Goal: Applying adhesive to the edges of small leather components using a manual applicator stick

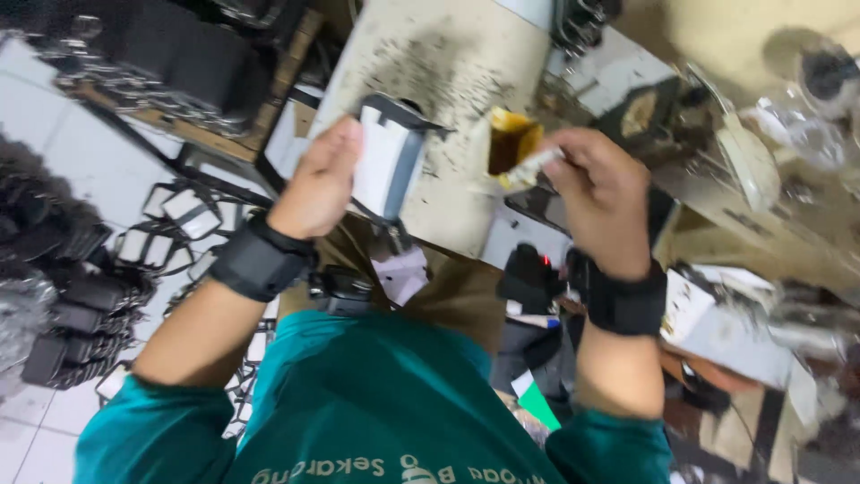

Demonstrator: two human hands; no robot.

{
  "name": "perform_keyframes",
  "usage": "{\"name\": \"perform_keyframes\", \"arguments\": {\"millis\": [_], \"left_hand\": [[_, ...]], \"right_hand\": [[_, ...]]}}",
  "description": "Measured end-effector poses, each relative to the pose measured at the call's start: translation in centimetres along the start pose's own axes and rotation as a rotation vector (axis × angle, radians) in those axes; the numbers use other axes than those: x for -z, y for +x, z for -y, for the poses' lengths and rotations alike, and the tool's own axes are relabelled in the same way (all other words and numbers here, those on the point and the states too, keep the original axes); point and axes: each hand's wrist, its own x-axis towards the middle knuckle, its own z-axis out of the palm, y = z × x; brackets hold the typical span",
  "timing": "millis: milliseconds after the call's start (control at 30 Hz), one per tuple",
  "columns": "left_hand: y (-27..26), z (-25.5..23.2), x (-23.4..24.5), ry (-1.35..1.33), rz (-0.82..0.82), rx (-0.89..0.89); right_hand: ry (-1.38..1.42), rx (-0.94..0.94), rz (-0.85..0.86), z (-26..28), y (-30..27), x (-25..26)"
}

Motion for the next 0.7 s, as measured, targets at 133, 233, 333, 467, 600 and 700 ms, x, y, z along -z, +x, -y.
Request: {"name": "perform_keyframes", "arguments": {"millis": [133,233,333,467,600,700], "left_hand": [[0.4,-0.8,-1.5,-0.249,-0.02,0.056],[0.4,-0.2,-1.7,-0.298,0.146,0.097],[0.4,-1.6,-3.1,-0.425,-0.008,0.103],[0.6,-2.2,-3.2,-0.433,0.002,0.115],[0.3,-2.8,-3.6,-0.493,-0.047,0.212],[-0.4,-2.5,-3.9,-0.54,-0.042,0.282]], "right_hand": [[-0.08,0.271,-0.075,5.1,-1.2,-3.2],[-0.182,0.406,-0.105,5.1,-1.6,-5.9],[-0.296,0.548,-0.121,4.1,-1.6,-7.8],[-0.46,0.703,-0.125,5.9,-1.5,-8.9],[-0.51,0.77,-0.218,5.1,-1.7,-9.1],[-0.395,0.724,-0.263,5.5,-1.0,-8.6]]}}
